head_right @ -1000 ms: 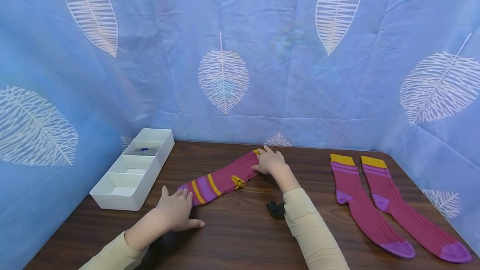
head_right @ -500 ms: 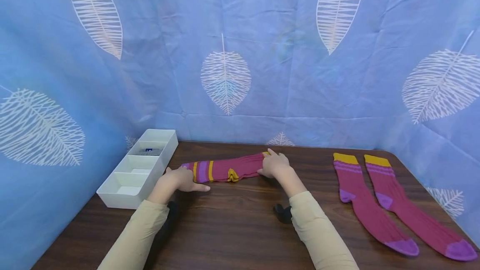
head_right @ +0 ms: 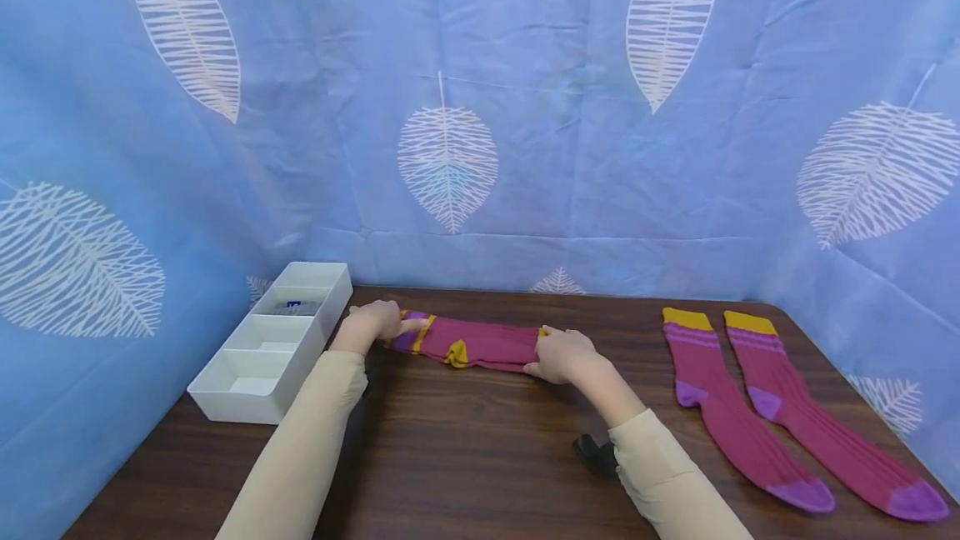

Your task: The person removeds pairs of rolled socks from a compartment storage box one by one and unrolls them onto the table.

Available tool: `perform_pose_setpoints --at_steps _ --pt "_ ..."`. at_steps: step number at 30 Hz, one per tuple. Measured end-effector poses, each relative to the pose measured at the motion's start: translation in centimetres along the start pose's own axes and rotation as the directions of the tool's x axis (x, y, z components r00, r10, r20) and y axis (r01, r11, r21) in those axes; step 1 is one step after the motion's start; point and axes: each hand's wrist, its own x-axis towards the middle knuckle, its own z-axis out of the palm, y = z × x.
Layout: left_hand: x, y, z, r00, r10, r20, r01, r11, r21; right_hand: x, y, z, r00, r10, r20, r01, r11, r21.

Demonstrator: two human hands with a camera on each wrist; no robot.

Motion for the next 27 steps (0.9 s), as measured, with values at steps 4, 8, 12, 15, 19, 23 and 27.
perform_pose_setpoints --at_steps 4,8,12,15,19,23,27 --pt "0.8 0.8 0.1 0.999 -0.005 -0.043 0.005 1.000 0.000 -1.6 -0.6 0.0 0.999 -0.032 -0.030 0.031 0.999 -0.006" --pt "1.1 1.8 0.3 0.998 0.021 -0.062 -0.017 0.998 0.056 -3.3 -1.5 0.2 0.995 -0.065 -0.071 0.064 0.998 -0.021" --pt "1.2 2.2 0.6 0.996 0.069 -0.062 -0.063 0.994 0.093 -4.8 -2.5 0.5 0.987 -0.111 -0.115 0.106 0.993 -0.047" --pt "1.3 2.3 0.8 0.993 0.106 -0.047 -0.100 0.988 0.121 -5.9 -2.9 0.9 0.979 -0.150 -0.141 0.139 0.987 -0.080" --pt "2.6 2.8 1.7 0.982 0.187 -0.035 -0.174 0.956 0.237 -7.4 -3.2 1.5 0.975 -0.176 -0.133 0.167 0.983 -0.079" --pt "2.7 3.7 1.9 0.966 0.257 -0.019 -0.237 0.914 0.329 -8.8 -3.0 1.8 0.974 -0.202 -0.102 0.201 0.979 -0.023" --pt "1.6 4.9 1.5 0.950 0.313 0.005 -0.293 0.882 0.369 -10.2 -2.4 2.3 0.968 -0.235 -0.083 0.238 0.971 0.028"
